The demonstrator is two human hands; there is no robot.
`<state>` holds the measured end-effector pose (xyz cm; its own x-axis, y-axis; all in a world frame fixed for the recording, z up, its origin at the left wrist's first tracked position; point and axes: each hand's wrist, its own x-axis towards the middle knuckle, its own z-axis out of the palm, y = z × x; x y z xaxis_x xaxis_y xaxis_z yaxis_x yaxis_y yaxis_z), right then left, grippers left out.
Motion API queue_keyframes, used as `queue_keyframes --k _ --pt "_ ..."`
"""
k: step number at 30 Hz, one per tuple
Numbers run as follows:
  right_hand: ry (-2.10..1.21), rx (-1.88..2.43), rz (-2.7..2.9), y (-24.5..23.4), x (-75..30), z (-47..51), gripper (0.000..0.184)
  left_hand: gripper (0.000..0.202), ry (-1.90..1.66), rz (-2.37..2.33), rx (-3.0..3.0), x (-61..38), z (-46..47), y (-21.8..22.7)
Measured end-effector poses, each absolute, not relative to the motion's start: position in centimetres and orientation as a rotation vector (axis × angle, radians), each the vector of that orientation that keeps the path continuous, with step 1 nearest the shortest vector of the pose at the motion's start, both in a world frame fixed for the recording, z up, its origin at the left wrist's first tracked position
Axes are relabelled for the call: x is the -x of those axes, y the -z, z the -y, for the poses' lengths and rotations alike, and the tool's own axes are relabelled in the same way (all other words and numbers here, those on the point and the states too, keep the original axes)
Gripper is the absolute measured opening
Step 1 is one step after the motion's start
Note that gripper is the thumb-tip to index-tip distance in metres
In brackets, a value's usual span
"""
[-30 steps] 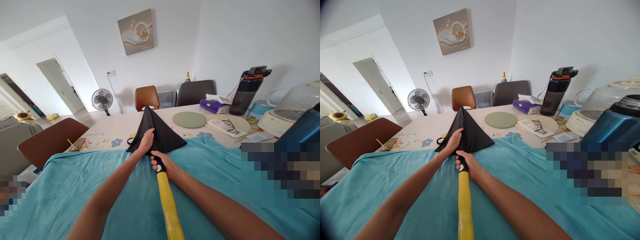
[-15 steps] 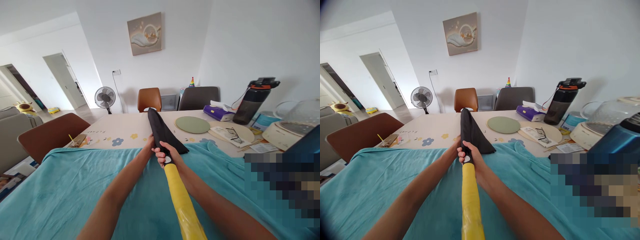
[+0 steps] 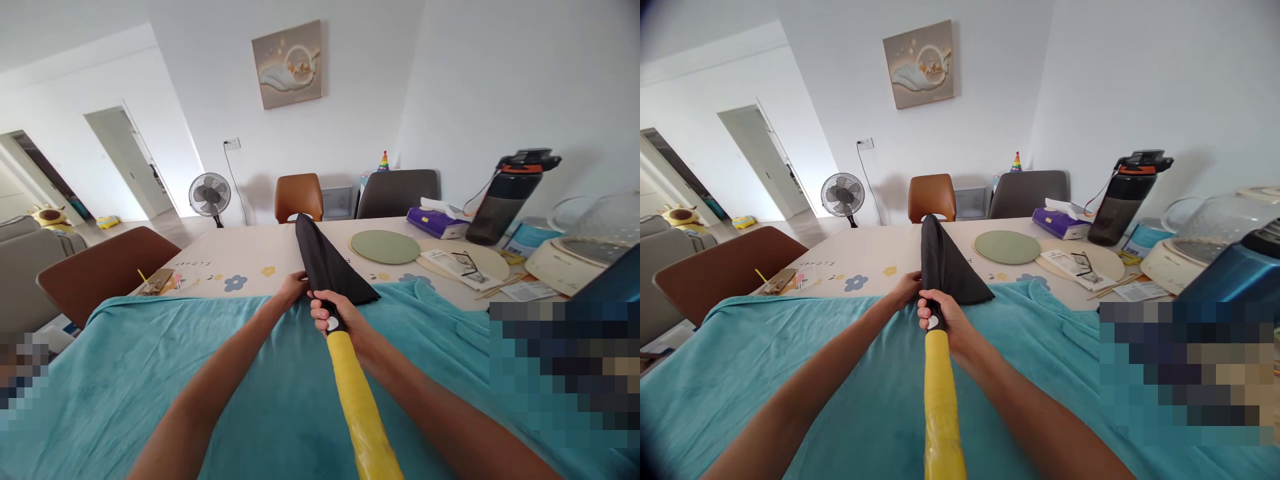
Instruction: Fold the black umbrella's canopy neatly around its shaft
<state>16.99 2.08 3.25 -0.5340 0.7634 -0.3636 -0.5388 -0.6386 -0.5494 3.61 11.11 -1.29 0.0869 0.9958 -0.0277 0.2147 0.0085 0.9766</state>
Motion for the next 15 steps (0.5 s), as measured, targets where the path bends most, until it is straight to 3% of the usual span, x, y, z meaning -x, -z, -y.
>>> queue_keyframes --k 7,11,15 --pt "-2.157 1.015 0.574 0.0 -14.8 -1.8 0.018 0.032 -1.148 -1.812 -1.689 1.1 -11.8 0.7" --pt "-2.16 0.99 0.546 0.4 -14.6 -1.9 0.015 0.028 -1.165 -1.653 -2.077 -2.5 -11.0 -1.9" --pt "-2.137 0.891 0.549 0.7 -14.9 -1.8 0.01 0.029 -0.762 -1.299 -2.538 -9.5 -10.8 -3.3"
